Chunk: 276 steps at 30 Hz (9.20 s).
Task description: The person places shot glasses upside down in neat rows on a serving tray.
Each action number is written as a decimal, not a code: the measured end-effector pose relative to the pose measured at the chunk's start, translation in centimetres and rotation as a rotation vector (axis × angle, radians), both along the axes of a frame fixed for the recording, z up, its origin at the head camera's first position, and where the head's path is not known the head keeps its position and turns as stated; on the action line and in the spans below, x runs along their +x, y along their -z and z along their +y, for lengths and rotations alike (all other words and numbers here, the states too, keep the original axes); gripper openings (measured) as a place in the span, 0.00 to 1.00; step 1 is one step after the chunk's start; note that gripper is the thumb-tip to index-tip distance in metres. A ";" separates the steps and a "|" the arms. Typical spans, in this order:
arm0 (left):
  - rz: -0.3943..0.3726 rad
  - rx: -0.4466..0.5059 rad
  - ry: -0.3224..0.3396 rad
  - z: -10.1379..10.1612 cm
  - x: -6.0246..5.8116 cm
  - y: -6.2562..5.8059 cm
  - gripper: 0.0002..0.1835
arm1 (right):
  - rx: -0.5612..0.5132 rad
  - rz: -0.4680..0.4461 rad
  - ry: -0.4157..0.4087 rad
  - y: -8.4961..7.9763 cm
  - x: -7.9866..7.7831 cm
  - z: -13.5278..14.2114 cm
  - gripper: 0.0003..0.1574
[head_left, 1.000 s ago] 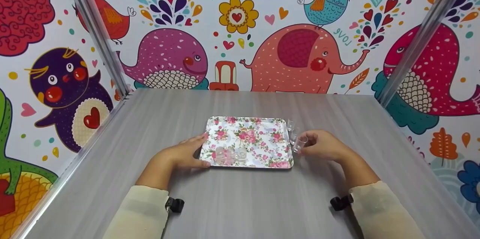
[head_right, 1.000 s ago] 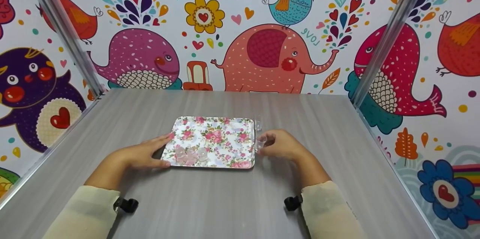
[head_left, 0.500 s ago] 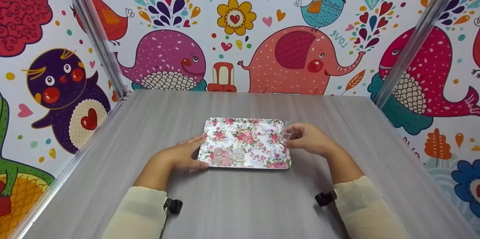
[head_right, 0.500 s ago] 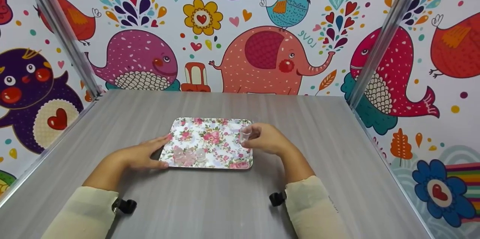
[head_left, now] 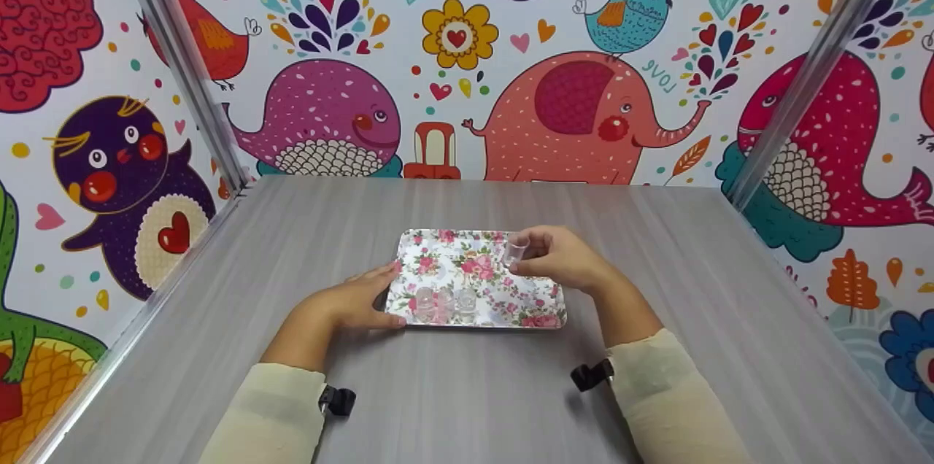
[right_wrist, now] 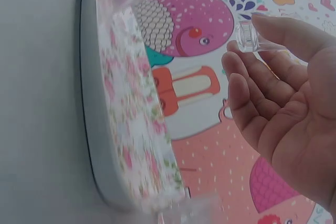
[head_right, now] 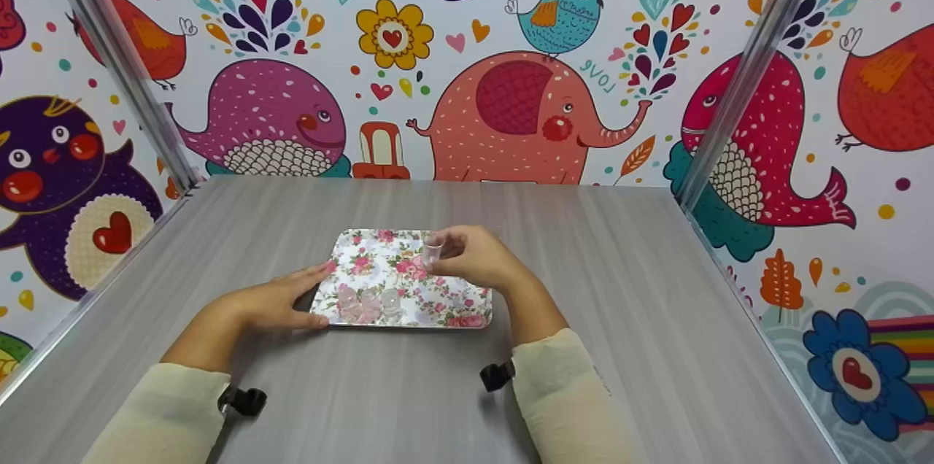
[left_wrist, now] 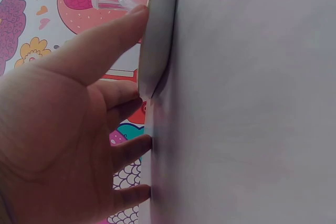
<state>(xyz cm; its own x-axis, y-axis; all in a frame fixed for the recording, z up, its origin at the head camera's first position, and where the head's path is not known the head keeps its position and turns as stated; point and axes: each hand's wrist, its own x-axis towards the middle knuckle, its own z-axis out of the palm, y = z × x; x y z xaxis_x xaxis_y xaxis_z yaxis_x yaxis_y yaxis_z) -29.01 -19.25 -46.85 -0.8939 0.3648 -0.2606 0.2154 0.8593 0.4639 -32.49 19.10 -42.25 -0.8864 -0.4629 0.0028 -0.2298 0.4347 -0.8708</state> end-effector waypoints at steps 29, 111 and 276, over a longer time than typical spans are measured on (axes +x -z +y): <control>0.008 0.016 0.013 0.0 0.1 -0.1 0.58 | -0.115 0.060 0.042 0.4 0.7 -1.8 0.24; 0.002 0.011 0.008 -0.1 0.0 0.0 0.59 | 0.060 0.034 0.167 1.3 -2.7 6.9 0.27; -0.014 0.014 0.004 -0.1 -0.1 -0.1 0.58 | 0.030 -0.092 -0.113 3.7 -0.2 1.0 0.30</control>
<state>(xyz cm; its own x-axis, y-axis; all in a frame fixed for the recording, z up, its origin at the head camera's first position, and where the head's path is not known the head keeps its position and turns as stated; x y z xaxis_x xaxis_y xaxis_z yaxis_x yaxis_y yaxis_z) -29.07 -19.32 -46.72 -0.8885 0.3722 -0.2684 0.2122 0.8519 0.4789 -32.71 20.11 -45.94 -0.8246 -0.5583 -0.0915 -0.1982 0.4366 -0.8776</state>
